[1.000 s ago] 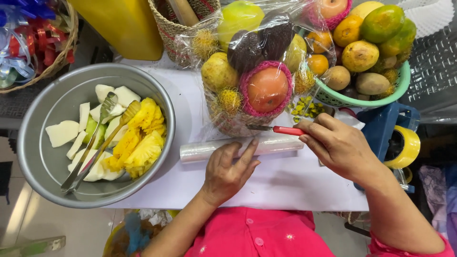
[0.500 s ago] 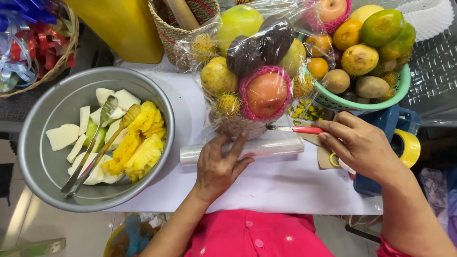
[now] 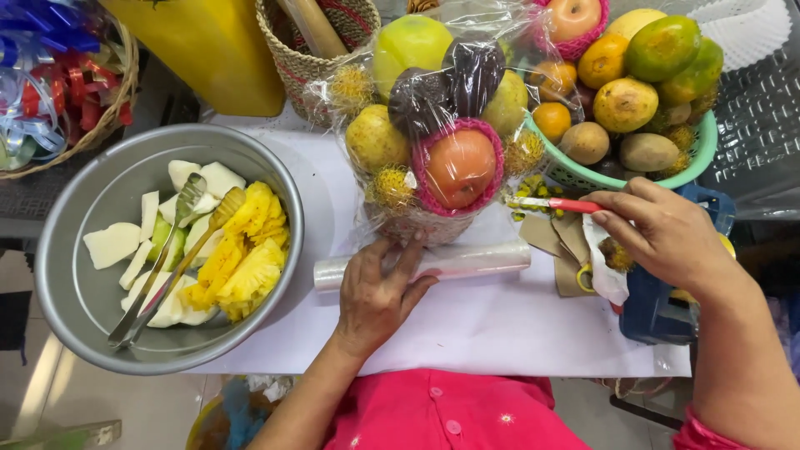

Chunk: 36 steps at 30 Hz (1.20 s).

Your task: Wrapping a small basket of assorted fruits with clear plastic wrap for presentation.

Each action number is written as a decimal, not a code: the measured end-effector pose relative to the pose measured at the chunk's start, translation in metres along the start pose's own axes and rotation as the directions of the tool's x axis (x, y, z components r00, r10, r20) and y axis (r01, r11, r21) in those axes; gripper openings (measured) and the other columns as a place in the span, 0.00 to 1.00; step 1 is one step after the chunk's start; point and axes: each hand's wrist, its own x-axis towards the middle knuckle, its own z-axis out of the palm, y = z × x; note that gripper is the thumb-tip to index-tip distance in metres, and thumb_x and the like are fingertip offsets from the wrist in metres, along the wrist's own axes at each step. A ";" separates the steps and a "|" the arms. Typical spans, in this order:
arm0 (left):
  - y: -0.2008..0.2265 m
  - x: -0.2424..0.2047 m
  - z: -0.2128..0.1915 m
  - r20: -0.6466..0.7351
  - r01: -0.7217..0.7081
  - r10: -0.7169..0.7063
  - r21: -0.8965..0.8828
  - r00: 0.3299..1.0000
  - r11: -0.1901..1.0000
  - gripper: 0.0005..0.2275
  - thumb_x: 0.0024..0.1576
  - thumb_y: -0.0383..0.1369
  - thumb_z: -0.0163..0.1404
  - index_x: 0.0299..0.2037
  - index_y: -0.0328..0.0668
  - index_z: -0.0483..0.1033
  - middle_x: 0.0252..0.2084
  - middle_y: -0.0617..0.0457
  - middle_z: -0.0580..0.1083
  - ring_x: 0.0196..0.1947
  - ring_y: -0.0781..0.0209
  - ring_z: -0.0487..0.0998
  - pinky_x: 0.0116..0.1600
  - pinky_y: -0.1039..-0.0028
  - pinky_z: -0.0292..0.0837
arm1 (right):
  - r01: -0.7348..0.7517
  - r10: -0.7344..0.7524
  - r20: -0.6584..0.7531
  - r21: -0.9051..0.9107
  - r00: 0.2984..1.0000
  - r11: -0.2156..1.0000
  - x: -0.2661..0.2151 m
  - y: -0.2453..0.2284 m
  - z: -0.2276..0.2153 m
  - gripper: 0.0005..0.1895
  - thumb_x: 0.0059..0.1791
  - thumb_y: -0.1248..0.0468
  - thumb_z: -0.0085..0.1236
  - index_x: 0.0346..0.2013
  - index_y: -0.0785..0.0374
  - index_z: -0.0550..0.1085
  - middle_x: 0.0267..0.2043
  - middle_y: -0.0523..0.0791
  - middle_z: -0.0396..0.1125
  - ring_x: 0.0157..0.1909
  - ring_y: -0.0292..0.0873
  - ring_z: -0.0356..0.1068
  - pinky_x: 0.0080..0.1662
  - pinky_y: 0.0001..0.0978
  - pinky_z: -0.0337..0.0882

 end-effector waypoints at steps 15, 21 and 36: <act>-0.009 -0.003 -0.019 -0.184 0.129 -0.134 -0.044 0.974 0.991 0.18 0.67 0.41 0.48 0.59 0.34 0.70 0.55 0.37 0.69 0.51 0.43 0.76 0.53 0.57 0.71 | -0.015 0.001 0.046 0.291 0.999 0.957 -0.024 -0.022 -0.037 0.16 0.54 0.59 0.49 0.54 0.58 0.77 0.37 0.42 0.70 0.37 0.40 0.71 0.42 0.30 0.67; -0.018 0.025 -0.030 0.186 0.487 -0.452 -0.407 0.872 0.772 0.27 0.68 0.46 0.36 0.68 0.28 0.57 0.64 0.35 0.67 0.65 0.41 0.69 0.69 0.57 0.61 | 0.249 -0.259 -0.005 0.289 0.966 0.925 -0.011 -0.091 -0.006 0.13 0.54 0.56 0.50 0.50 0.56 0.74 0.37 0.44 0.67 0.34 0.45 0.70 0.38 0.36 0.68; -0.045 0.031 -0.036 0.439 0.590 -0.600 -0.804 0.669 0.069 0.07 0.62 0.31 0.56 0.45 0.37 0.78 0.32 0.58 0.72 0.35 0.72 0.72 0.47 0.78 0.74 | 0.315 -0.275 -0.293 0.100 0.916 0.944 0.017 -0.179 0.017 0.10 0.57 0.55 0.46 0.47 0.52 0.74 0.24 0.40 0.61 0.24 0.44 0.69 0.26 0.33 0.70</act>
